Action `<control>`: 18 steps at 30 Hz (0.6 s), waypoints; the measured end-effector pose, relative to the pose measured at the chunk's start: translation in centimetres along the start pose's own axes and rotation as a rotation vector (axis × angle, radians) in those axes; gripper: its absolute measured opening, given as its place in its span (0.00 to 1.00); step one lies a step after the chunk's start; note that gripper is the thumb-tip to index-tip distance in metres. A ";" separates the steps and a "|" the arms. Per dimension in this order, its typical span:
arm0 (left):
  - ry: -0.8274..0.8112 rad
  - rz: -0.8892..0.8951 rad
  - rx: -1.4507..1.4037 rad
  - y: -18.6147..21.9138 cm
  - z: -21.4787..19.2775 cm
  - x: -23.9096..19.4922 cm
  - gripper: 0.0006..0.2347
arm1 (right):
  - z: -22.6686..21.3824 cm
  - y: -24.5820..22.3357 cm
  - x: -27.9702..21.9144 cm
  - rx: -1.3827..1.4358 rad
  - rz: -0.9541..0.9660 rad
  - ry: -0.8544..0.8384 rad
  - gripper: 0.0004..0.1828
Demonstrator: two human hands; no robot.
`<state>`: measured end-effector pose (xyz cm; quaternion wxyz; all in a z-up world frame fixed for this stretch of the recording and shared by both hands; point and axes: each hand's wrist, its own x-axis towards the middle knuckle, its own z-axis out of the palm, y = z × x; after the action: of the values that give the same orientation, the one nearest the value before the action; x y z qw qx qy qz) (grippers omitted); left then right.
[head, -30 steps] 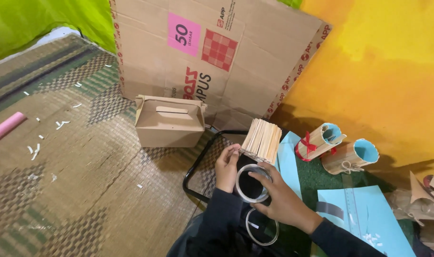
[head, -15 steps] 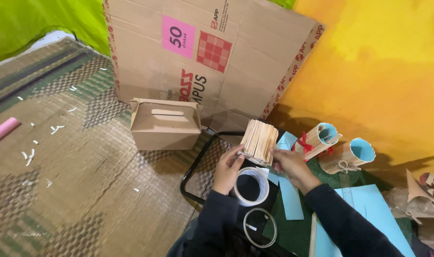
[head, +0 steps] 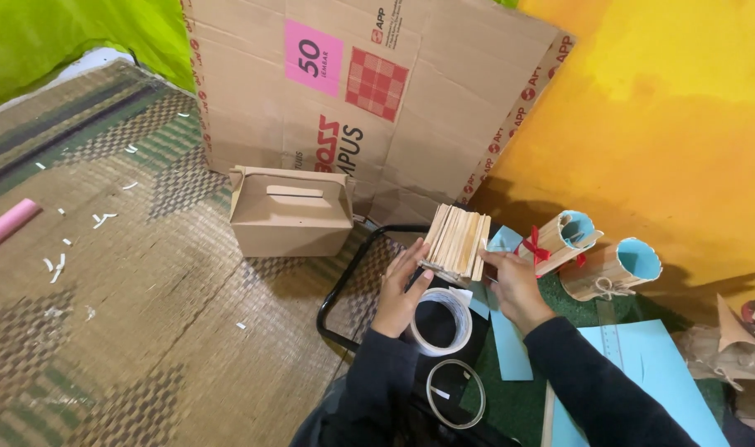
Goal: Measuring, cutting, and attaching wooden sticks to cardboard tubes to create a craft item.
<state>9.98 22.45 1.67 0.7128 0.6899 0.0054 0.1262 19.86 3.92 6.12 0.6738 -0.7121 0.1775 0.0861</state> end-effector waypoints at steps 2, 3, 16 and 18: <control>0.013 0.028 -0.008 0.6 -0.1 -0.2 0.22 | -0.1 -1.0 -0.8 0.005 0.010 -0.014 0.11; 0.026 0.058 -0.015 0.9 -0.2 -0.4 0.21 | -0.2 -1.5 -1.2 0.010 0.019 -0.029 0.10; 0.097 0.099 -0.032 1.1 -0.4 -0.8 0.19 | -1.2 -2.4 -0.4 0.148 0.009 -0.062 0.08; 0.085 0.099 -0.072 1.4 -0.5 -0.8 0.19 | -1.4 -1.8 0.3 0.161 -0.004 -0.060 0.07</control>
<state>8.88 22.78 2.88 0.7291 0.6574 -0.0030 0.1902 20.61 2.53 7.79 0.7339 -0.6532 0.1623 0.0916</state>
